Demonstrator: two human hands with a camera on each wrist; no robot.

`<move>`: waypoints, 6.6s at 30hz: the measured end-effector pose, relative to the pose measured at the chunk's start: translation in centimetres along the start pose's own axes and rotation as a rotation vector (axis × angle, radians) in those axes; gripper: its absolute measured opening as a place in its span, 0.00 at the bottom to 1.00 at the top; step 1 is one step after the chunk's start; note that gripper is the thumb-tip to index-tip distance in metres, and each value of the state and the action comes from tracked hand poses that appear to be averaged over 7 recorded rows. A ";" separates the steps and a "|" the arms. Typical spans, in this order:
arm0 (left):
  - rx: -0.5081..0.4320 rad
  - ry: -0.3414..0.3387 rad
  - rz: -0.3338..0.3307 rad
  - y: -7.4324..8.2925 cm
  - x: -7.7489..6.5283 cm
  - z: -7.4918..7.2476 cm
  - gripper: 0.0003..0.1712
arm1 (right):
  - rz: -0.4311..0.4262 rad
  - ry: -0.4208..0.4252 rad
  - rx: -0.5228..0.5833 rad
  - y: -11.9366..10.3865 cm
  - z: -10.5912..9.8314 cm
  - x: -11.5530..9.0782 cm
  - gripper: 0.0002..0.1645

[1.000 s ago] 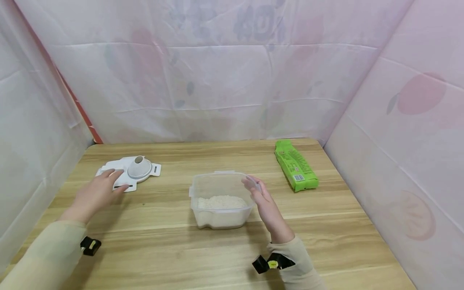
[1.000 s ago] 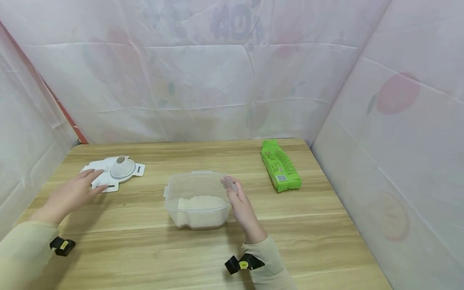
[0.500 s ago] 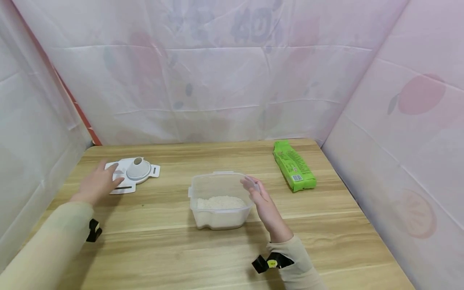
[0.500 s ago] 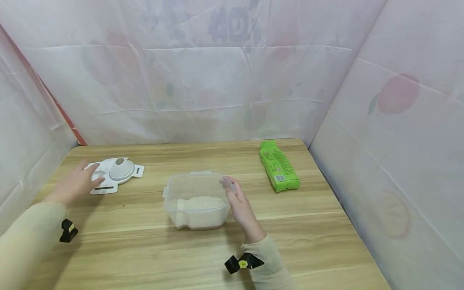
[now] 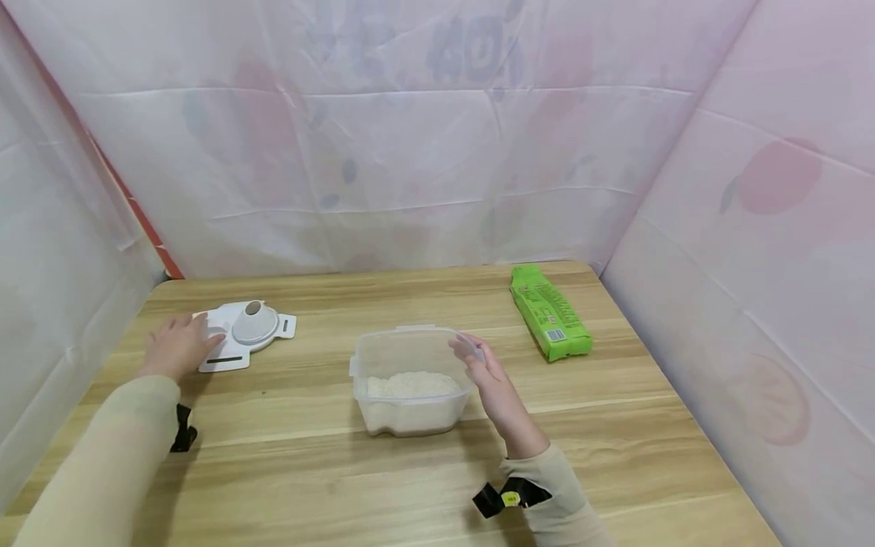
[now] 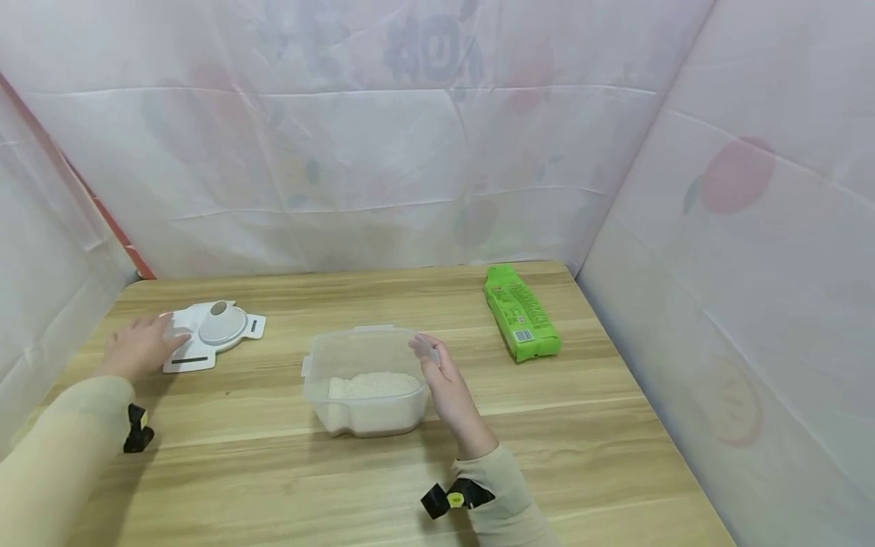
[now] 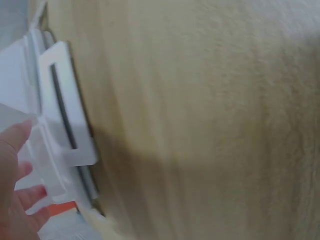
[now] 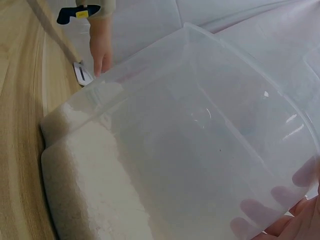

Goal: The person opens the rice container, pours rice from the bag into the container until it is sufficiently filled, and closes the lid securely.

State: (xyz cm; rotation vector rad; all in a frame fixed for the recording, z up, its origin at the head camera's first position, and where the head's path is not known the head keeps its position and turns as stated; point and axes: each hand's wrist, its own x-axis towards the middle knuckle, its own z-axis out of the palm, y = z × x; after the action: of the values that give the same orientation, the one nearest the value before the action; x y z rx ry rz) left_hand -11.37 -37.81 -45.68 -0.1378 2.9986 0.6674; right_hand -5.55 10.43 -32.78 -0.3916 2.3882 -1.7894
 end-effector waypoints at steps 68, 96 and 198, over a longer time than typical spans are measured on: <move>-0.122 0.054 0.247 -0.4 2.0 -1.7 0.31 | -0.014 -0.022 -0.001 0.5 -0.1 0.2 0.24; -0.133 0.274 0.341 1.2 -0.6 -6.4 0.19 | -0.028 -0.019 -0.006 0.5 -0.1 0.3 0.24; -0.066 0.330 0.416 7.6 -14.1 -9.7 0.21 | -0.018 -0.023 -0.009 0.7 -0.4 0.3 0.26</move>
State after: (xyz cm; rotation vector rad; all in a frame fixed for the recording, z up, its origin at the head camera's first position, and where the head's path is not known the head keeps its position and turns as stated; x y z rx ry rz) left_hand 1.41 -34.03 -32.52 0.4271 3.3561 0.8511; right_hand -6.02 10.86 -33.32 -0.4340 2.3860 -1.7718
